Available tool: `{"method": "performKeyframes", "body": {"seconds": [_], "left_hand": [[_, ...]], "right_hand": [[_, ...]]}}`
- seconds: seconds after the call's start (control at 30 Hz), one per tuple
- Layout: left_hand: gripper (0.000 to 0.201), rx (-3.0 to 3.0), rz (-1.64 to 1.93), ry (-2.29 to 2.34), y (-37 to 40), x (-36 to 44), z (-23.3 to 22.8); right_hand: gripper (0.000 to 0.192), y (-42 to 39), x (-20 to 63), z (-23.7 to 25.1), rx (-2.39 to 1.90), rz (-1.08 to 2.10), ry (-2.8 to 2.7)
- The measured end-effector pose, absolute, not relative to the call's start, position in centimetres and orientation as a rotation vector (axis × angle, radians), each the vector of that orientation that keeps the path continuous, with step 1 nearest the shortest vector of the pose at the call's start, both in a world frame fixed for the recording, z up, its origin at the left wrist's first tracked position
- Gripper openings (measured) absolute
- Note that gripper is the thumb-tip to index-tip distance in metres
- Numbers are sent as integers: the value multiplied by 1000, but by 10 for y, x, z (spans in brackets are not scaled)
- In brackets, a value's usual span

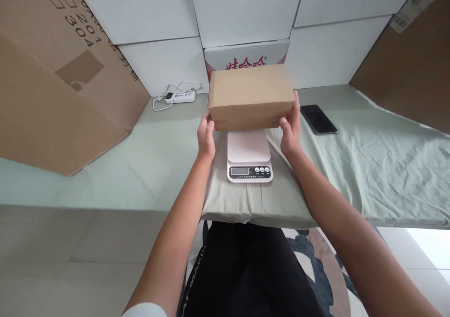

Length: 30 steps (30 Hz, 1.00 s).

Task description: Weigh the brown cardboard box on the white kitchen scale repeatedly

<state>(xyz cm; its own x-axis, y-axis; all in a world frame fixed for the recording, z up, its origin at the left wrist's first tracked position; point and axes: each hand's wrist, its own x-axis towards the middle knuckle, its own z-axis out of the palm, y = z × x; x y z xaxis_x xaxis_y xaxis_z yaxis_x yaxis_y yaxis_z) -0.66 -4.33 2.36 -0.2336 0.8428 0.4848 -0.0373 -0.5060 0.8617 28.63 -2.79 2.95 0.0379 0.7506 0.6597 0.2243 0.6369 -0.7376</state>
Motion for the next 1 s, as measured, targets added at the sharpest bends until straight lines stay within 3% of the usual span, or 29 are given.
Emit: {"method": "performKeyframes", "body": {"seconds": [0.27, 0.6, 0.8, 1.0], "left_hand": [[71, 1344, 1738, 1020, -132, -3, 24], [73, 1312, 1711, 1101, -141, -3, 19], [87, 1294, 1716, 1133, -142, -3, 17], [73, 1353, 1629, 1152, -141, -5, 14]], "right_hand": [[100, -104, 300, 14, -898, 448, -1489], [81, -111, 293, 13, -920, 448, -1451], [79, -109, 295, 9, -915, 410, -1389], [79, -113, 296, 19, -967, 418, -1449]]}}
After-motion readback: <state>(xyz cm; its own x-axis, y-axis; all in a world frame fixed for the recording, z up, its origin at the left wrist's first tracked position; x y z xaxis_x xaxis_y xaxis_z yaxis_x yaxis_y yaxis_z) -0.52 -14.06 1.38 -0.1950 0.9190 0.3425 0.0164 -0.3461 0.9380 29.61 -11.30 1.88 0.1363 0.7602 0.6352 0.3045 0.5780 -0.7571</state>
